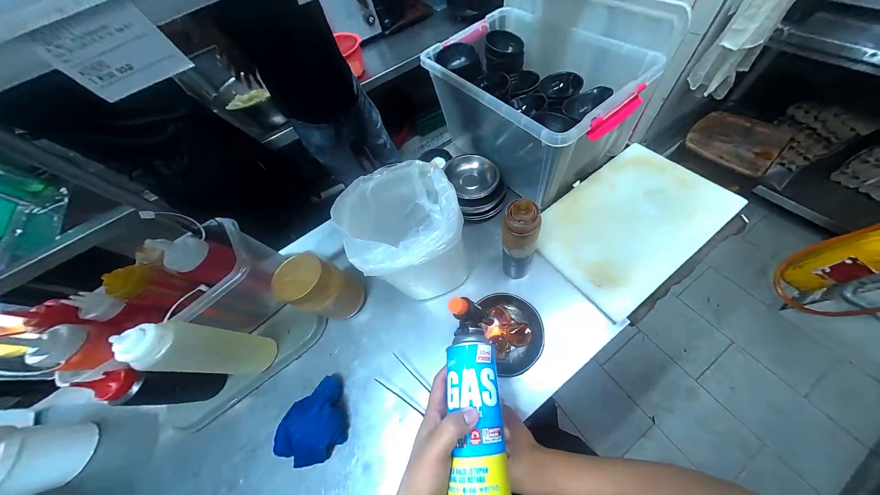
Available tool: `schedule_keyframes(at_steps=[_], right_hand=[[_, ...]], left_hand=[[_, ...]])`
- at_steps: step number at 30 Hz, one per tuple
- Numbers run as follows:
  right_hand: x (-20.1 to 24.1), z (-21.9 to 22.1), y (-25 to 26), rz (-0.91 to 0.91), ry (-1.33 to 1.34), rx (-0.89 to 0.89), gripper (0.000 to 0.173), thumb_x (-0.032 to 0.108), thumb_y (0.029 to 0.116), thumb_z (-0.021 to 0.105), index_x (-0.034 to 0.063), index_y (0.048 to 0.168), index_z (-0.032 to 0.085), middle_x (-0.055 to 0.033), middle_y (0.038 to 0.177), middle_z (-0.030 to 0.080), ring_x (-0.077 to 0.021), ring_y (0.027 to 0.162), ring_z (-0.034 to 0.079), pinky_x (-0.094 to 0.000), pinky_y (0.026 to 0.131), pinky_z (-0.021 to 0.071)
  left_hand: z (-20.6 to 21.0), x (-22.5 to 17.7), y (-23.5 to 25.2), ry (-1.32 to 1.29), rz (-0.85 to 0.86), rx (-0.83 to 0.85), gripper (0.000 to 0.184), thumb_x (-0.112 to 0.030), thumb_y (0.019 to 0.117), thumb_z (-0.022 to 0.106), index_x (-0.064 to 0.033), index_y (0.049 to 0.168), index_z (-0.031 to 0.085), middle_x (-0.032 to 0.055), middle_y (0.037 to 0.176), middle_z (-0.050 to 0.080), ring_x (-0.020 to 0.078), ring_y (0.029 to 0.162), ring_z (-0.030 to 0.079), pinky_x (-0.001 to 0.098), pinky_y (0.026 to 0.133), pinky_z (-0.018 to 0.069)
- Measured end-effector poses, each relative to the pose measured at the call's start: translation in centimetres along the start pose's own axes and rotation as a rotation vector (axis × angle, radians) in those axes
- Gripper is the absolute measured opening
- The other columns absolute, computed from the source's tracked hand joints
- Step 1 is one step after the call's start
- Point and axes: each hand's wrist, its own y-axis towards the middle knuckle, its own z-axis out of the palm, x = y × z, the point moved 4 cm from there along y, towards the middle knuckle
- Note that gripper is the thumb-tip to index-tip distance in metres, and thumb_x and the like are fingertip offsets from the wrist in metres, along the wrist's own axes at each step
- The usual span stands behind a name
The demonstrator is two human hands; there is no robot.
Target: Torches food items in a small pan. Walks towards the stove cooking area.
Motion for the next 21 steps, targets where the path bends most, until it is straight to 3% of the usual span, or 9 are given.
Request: schedule_keyframes(at_steps=[5,8,12,15,18,21], right_hand=[[0.9,0.9,1.2,0.01,-0.123,0.047,0.052,0.021,0.0966,0.063,-0.0013,0.143,0.053,-0.0273,0.136,0.059,-0.0445,0.121,0.058,-0.0611,0.099,0.0459],[0.9,0.0,0.5,0.126,0.022,0.05,0.045,0.025,0.0956,0.065,0.0016,0.133,0.059,-0.0225,0.128,0.062,-0.041,0.118,0.06,-0.06,0.097,0.049],[-0.5,-1.6,-2.6,0.124,-0.099,0.043,0.042,0.025,0.0917,0.066,0.005,0.128,0.061,-0.0223,0.133,0.056,-0.0397,0.102,0.067,-0.0571,0.08,0.0583],[-2.7,-3.5,-7.7,0.193,-0.047,0.037,0.038,0.024,0.0932,0.063,0.0047,0.125,0.063,-0.0201,0.121,0.065,-0.0382,0.101,0.068,-0.0596,0.081,0.0557],[-4.7,-5.3,-13.6,0.26,0.123,-0.022,0.033,0.019,0.0944,0.057,0.0046,0.123,0.062,-0.0174,0.091,0.067,-0.0346,0.083,0.066,-0.0587,0.073,0.0526],[-6.1,-6.3,-18.4,0.292,0.247,-0.146,0.037,0.026,0.1004,0.058,0.0066,0.132,0.06,-0.0164,0.09,0.07,-0.0318,0.079,0.068,-0.0564,0.073,0.055]], left_hand=[[-1.1,-0.7,0.2,-0.046,-0.005,0.092,0.089,-0.023,0.0886,0.073,-0.014,0.155,0.015,0.0308,0.116,0.062,0.0447,0.091,0.071,0.056,0.072,0.0628],[-1.7,-1.1,0.2,-0.051,-0.007,0.144,0.088,-0.023,0.0899,0.072,-0.0138,0.155,0.014,0.0312,0.117,0.062,0.0451,0.092,0.07,0.0561,0.073,0.0626],[-2.8,-1.5,0.6,-0.046,-0.011,0.169,0.089,-0.024,0.0899,0.072,-0.0138,0.156,0.013,0.0321,0.118,0.061,0.0456,0.09,0.07,0.0571,0.073,0.0624],[-3.4,-1.7,0.9,-0.075,-0.03,0.182,0.091,-0.023,0.0888,0.074,-0.0146,0.156,0.013,0.032,0.118,0.061,0.0463,0.09,0.07,0.0579,0.073,0.0625],[-3.7,-2.0,1.1,-0.087,-0.038,0.213,0.09,-0.023,0.0895,0.074,-0.0148,0.156,0.014,0.0317,0.118,0.062,0.0461,0.091,0.07,0.0576,0.073,0.0628],[-4.0,-2.2,1.3,-0.089,-0.044,0.239,0.09,-0.024,0.0899,0.074,-0.016,0.157,0.014,0.0314,0.119,0.061,0.0458,0.092,0.07,0.0579,0.075,0.0623]])
